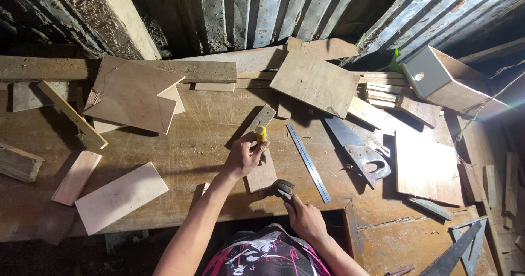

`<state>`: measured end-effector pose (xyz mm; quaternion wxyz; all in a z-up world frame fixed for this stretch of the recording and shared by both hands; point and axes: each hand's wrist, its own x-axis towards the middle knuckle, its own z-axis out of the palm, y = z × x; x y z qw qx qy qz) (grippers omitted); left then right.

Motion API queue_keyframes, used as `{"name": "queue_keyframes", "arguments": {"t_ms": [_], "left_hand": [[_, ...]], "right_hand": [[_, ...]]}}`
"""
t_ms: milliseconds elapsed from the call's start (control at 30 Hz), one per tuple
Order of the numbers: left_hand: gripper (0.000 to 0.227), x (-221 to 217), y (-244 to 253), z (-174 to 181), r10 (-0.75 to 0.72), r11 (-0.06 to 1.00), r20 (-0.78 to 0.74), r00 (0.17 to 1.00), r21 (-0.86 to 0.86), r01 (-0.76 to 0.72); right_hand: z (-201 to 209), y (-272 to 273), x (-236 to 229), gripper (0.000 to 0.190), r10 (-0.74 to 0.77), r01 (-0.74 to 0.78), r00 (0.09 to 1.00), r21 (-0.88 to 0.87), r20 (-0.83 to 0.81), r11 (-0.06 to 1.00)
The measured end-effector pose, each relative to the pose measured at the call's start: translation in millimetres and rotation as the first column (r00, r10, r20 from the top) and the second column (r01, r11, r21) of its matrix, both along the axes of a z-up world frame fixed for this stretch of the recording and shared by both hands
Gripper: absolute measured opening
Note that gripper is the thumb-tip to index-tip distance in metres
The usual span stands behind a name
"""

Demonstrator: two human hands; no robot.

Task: The person uses a hammer and a yellow-handled nail set to drive nails into a small rectangular wooden piece on a workbench. The person repeatedly strikes the nail set with the hammer while holding the wood steady with the left hand.

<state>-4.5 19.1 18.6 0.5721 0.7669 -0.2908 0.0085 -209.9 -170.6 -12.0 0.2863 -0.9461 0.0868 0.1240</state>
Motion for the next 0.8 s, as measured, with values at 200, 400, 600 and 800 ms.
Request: {"name": "queue_keyframes", "arguments": {"t_ms": [200,400,600,800], "left_hand": [[0.026,-0.9,-2.5,3.4,0.004,1.000,0.017,1.000,0.024,-0.004],[0.022,-6.6,-4.3,6.6,-0.017,1.000,0.055,0.998,0.020,0.016],[0.020,-7.2,-6.2,7.7,-0.019,0.999,0.104,0.994,0.031,0.016],[0.022,-8.0,-8.5,7.4,-0.025,0.999,0.107,0.994,0.047,0.020]], "right_hand": [[-1.1,-0.8,0.6,0.030,-0.003,0.003,1.000,-0.004,-0.025,1.000],[-1.2,-1.3,-0.3,0.030,0.001,-0.001,1.000,-0.008,0.018,1.000],[0.4,-1.7,0.5,0.029,-0.002,0.002,1.000,0.000,0.003,1.000],[2.4,-1.6,0.7,0.029,0.004,-0.004,1.000,-0.001,0.020,1.000]]}}
